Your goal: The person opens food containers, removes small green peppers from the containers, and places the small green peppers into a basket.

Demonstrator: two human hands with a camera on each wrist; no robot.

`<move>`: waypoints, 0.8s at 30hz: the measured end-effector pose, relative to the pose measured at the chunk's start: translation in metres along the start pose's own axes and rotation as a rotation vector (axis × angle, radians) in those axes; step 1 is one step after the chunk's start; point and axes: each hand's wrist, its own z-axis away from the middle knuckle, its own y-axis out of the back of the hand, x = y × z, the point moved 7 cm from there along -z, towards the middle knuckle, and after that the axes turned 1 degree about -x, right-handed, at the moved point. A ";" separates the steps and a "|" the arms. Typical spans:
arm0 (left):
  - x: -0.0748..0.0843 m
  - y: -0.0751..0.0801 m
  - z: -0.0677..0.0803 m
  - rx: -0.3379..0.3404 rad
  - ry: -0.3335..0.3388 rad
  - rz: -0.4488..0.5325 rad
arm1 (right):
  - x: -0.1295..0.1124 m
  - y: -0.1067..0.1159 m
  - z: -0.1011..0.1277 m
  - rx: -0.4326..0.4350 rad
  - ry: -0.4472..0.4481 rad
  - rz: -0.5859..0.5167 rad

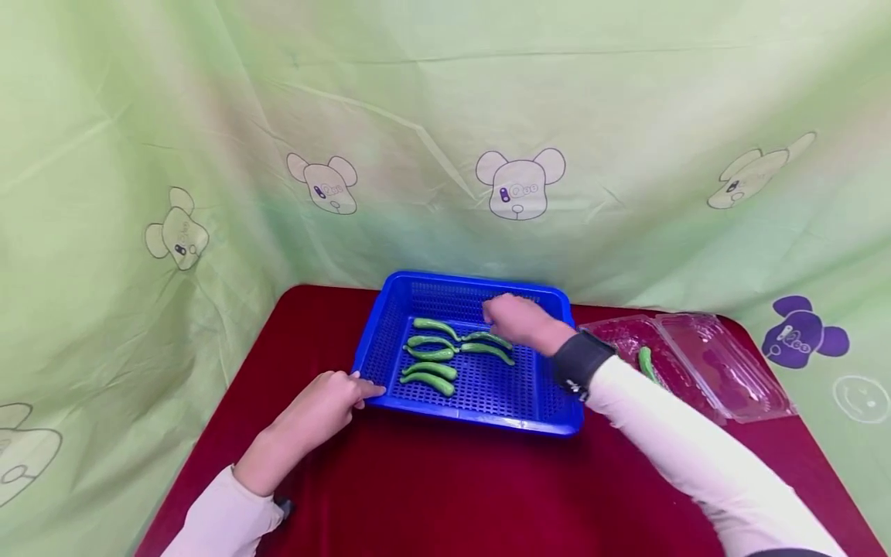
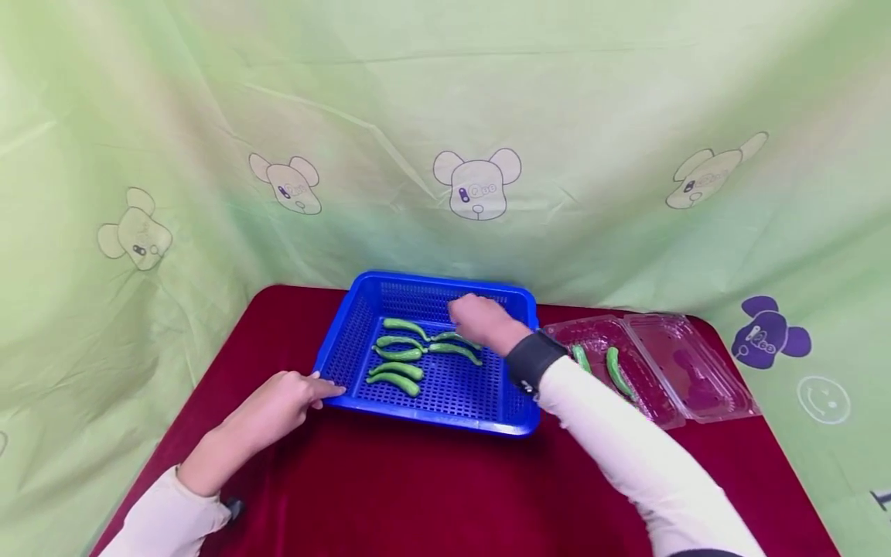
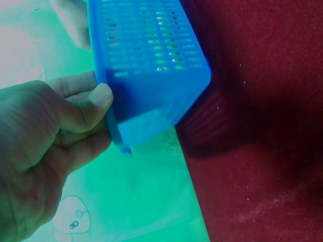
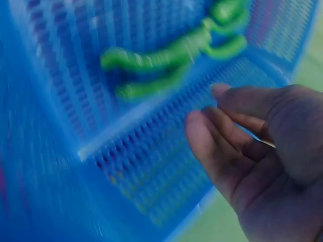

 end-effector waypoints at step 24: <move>0.001 0.001 0.000 0.011 -0.025 0.008 | 0.142 0.002 0.158 0.109 0.335 0.284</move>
